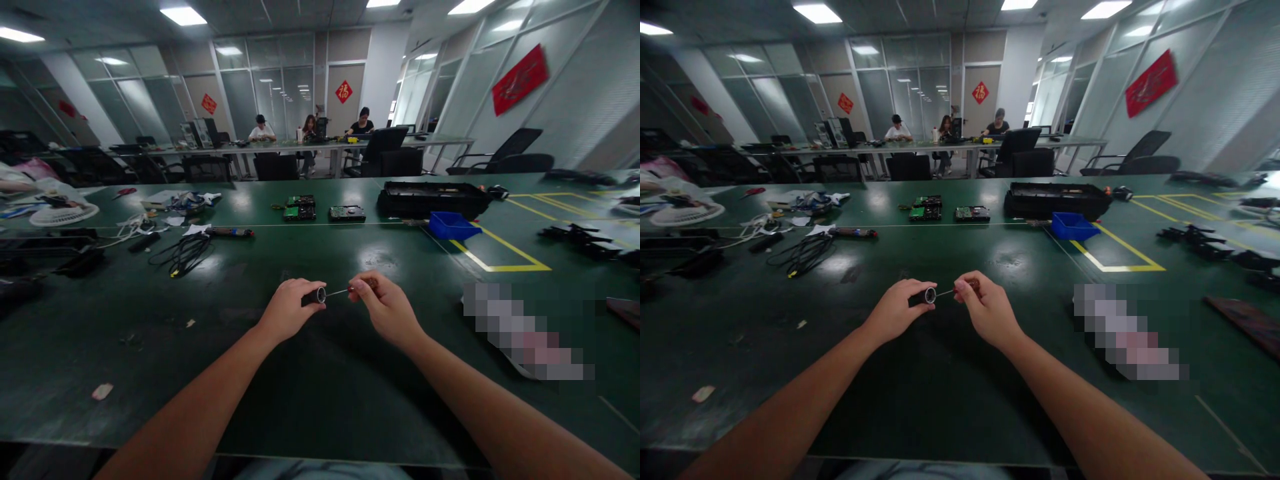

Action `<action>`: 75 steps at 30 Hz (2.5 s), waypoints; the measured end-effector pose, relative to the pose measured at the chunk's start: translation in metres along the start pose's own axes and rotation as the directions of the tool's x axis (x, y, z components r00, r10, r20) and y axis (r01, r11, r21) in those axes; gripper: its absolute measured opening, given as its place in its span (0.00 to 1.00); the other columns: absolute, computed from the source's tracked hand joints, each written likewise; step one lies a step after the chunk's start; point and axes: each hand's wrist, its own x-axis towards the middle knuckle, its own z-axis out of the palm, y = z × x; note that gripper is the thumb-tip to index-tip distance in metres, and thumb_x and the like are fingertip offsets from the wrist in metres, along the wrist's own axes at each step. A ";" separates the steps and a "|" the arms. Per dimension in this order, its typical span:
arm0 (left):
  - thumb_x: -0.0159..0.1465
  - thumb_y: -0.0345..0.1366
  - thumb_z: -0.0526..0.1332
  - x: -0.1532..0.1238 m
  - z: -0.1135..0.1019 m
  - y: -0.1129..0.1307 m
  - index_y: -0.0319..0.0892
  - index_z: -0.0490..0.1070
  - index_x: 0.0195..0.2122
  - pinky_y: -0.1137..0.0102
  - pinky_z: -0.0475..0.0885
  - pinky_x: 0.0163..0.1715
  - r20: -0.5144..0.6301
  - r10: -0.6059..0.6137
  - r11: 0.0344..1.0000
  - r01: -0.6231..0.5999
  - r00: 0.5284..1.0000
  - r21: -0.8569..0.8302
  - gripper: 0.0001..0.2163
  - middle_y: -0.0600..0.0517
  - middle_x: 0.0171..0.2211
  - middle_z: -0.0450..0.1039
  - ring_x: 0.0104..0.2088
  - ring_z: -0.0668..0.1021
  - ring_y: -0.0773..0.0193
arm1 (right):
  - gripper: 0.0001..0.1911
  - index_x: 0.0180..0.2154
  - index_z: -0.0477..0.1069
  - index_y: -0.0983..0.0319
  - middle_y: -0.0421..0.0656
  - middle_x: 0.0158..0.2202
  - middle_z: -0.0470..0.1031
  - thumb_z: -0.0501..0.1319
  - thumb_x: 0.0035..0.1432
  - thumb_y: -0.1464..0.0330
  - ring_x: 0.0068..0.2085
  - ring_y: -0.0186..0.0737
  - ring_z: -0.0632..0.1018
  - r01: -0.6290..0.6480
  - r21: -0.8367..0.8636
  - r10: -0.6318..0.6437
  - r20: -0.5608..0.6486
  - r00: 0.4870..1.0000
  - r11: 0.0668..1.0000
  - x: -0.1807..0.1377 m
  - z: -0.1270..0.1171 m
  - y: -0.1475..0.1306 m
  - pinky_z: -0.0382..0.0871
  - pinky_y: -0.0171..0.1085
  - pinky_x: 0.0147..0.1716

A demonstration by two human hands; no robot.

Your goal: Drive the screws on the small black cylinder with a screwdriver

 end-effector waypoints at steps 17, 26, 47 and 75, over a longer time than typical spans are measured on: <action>0.62 0.38 0.67 -0.001 0.001 -0.002 0.50 0.73 0.54 0.58 0.66 0.51 0.044 -0.036 0.999 0.036 0.998 0.000 0.18 0.52 0.44 0.77 0.46 0.75 0.55 | 0.15 0.38 0.72 0.60 0.42 0.29 0.78 0.55 0.67 0.56 0.32 0.42 0.79 -0.032 -0.046 0.028 -0.067 0.997 0.998 0.000 0.001 0.003 0.70 0.40 0.35; 0.60 0.38 0.69 0.000 0.004 -0.002 0.50 0.74 0.53 0.59 0.65 0.51 0.068 -0.041 0.999 0.040 0.997 0.014 0.19 0.51 0.44 0.77 0.46 0.75 0.55 | 0.15 0.37 0.72 0.60 0.42 0.29 0.78 0.55 0.67 0.57 0.32 0.40 0.79 0.080 -0.012 -0.081 -0.101 0.992 0.997 -0.003 -0.003 0.001 0.71 0.38 0.33; 0.62 0.39 0.67 -0.001 0.007 -0.006 0.51 0.73 0.54 0.57 0.65 0.53 0.096 -0.028 0.999 0.027 0.995 0.021 0.19 0.50 0.45 0.77 0.48 0.75 0.54 | 0.15 0.35 0.72 0.59 0.40 0.26 0.78 0.54 0.68 0.58 0.29 0.40 0.79 0.076 -0.242 -0.102 -0.099 0.990 0.967 -0.002 -0.005 -0.004 0.67 0.37 0.30; 0.65 0.44 0.59 -0.002 -0.009 0.014 0.42 0.68 0.44 0.71 0.65 0.28 0.152 -0.231 0.725 0.274 0.961 -0.632 0.12 0.53 0.31 0.69 0.27 0.70 0.68 | 0.14 0.36 0.72 0.59 0.41 0.26 0.77 0.54 0.68 0.58 0.29 0.41 0.78 0.049 -0.288 -0.093 -0.141 0.986 0.956 0.001 -0.010 -0.004 0.66 0.38 0.31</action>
